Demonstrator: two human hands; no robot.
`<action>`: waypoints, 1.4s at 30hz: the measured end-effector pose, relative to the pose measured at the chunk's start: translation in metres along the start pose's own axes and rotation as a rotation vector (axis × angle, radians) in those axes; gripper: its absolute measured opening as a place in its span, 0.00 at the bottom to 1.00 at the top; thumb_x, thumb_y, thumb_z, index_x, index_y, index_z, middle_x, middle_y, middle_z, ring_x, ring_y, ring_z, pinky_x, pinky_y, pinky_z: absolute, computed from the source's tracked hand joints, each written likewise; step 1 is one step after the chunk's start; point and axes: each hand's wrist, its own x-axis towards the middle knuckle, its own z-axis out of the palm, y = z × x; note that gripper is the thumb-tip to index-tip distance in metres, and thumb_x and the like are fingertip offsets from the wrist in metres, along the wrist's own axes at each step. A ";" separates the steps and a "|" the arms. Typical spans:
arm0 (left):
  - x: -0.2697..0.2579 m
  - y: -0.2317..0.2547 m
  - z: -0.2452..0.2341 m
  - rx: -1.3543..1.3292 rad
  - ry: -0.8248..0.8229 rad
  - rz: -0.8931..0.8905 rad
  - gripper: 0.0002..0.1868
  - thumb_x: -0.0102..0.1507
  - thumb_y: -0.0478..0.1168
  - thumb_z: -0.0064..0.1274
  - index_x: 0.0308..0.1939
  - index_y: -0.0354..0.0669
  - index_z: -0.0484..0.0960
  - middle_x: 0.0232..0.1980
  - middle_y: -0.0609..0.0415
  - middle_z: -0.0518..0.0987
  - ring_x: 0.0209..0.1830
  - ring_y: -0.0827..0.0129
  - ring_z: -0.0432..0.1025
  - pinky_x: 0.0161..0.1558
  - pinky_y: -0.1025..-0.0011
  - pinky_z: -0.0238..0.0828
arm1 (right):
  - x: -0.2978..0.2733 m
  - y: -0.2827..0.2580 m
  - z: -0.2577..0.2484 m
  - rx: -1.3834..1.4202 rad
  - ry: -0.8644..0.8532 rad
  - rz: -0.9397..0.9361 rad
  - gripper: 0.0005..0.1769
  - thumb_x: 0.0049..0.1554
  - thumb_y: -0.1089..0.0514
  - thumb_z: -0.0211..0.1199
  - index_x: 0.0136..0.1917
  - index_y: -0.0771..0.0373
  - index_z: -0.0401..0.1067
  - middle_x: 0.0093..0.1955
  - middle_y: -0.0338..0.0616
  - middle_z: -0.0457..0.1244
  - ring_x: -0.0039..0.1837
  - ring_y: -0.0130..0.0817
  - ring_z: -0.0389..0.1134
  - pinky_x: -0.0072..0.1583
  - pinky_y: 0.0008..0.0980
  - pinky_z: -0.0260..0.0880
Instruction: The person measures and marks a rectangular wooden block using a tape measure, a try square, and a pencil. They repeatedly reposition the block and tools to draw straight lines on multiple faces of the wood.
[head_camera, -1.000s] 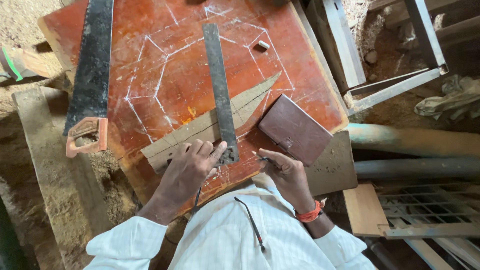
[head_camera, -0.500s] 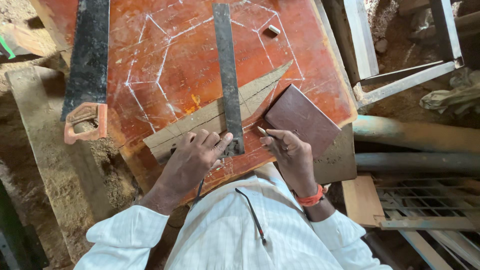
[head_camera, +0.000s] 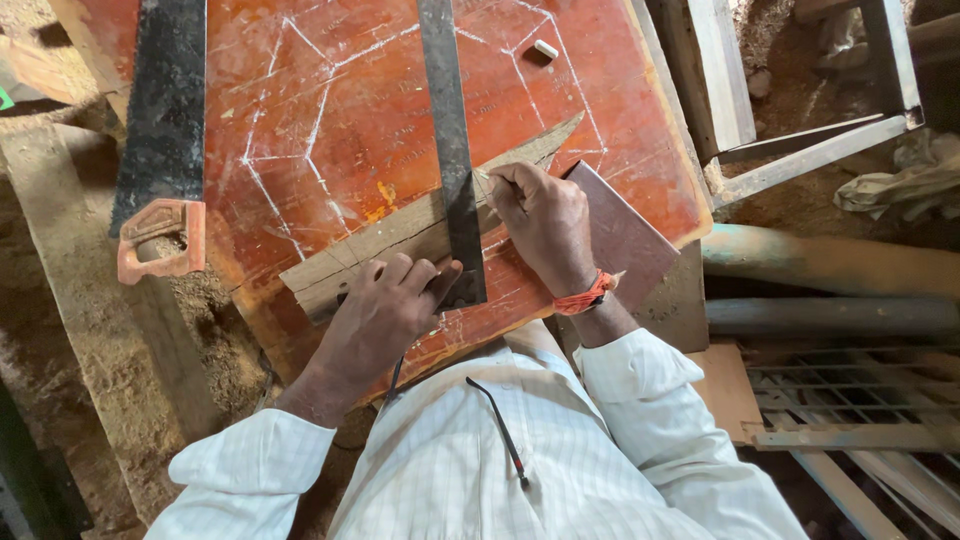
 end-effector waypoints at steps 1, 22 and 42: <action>0.000 0.000 -0.001 0.010 -0.009 0.003 0.34 0.58 0.50 0.57 0.67 0.42 0.75 0.41 0.58 0.69 0.48 0.66 0.66 0.47 0.63 0.66 | 0.000 0.000 0.000 -0.003 -0.008 0.004 0.07 0.60 0.57 0.65 0.49 0.61 0.78 0.37 0.47 0.70 0.41 0.40 0.75 0.43 0.35 0.73; 0.005 0.004 -0.010 0.066 -0.097 -0.016 0.39 0.57 0.55 0.59 0.69 0.43 0.71 0.40 0.57 0.70 0.46 0.65 0.66 0.44 0.63 0.67 | 0.014 0.004 -0.002 -0.113 -0.071 -0.091 0.07 0.59 0.57 0.64 0.44 0.61 0.79 0.34 0.49 0.68 0.38 0.45 0.72 0.42 0.40 0.71; 0.001 0.003 -0.005 0.026 0.037 -0.003 0.32 0.60 0.46 0.58 0.68 0.42 0.76 0.40 0.58 0.69 0.45 0.67 0.66 0.45 0.65 0.67 | -0.027 -0.009 -0.026 -0.013 -0.067 -0.063 0.06 0.62 0.63 0.61 0.52 0.61 0.78 0.42 0.49 0.71 0.42 0.41 0.75 0.44 0.36 0.74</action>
